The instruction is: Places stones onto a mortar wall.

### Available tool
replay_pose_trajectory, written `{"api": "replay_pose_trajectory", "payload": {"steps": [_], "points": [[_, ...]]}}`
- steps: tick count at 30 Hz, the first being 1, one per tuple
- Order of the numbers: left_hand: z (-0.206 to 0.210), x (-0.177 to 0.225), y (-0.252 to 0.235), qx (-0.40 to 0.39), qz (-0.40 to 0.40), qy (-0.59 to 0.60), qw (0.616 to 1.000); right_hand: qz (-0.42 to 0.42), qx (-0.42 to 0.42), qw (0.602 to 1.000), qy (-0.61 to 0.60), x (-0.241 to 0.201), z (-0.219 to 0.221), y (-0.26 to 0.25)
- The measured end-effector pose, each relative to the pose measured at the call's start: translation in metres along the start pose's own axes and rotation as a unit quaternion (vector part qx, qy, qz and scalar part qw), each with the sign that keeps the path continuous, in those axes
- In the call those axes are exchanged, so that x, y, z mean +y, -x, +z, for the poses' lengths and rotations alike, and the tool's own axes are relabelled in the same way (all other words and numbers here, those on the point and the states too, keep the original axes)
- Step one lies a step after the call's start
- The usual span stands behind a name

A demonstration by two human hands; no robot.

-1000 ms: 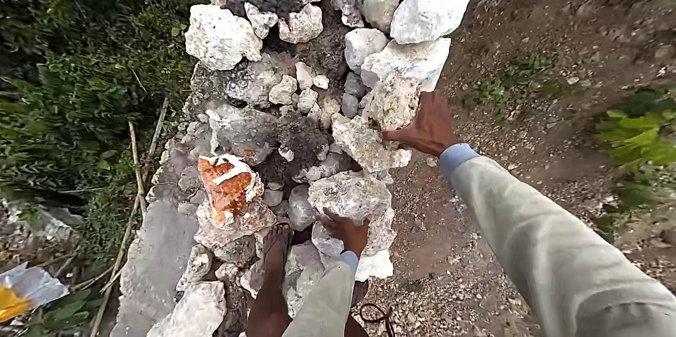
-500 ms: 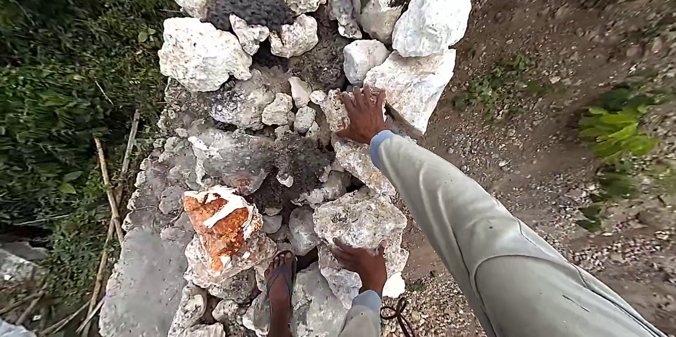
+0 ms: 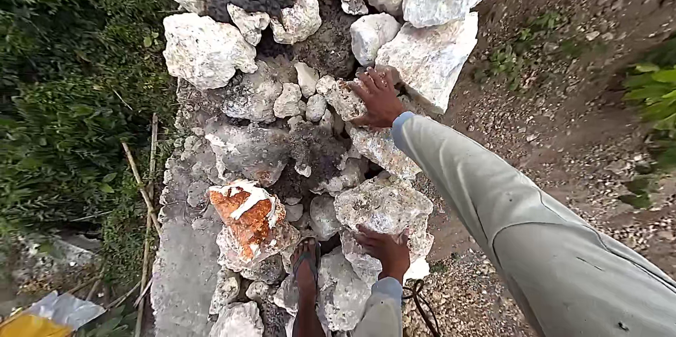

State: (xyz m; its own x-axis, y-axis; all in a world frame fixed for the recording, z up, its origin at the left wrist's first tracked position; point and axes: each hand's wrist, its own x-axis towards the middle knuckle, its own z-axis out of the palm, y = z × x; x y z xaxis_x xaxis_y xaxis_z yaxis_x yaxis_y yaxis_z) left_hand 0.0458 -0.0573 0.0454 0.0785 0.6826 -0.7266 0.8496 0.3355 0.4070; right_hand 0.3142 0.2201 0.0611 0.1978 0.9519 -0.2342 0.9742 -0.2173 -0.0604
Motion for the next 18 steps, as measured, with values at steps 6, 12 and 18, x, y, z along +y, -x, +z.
{"api": "replay_pose_trajectory", "payload": {"steps": [6, 12, 18], "points": [[-0.022, -0.006, 0.0, -0.082, -0.001, -0.035, 0.996, 0.013, -0.047, 0.999, 0.003, -0.021, -0.008, 0.005], [-0.041, -0.012, 0.003, -0.145, 0.008, -0.02, 0.989, 0.035, -0.07, 0.997, 0.02, -0.031, -0.014, 0.018], [-0.11, -0.024, 0.008, -0.124, 0.016, 0.004, 0.992, 0.017, -0.026, 0.999, -0.014, -0.049, -0.025, 0.025]]}}
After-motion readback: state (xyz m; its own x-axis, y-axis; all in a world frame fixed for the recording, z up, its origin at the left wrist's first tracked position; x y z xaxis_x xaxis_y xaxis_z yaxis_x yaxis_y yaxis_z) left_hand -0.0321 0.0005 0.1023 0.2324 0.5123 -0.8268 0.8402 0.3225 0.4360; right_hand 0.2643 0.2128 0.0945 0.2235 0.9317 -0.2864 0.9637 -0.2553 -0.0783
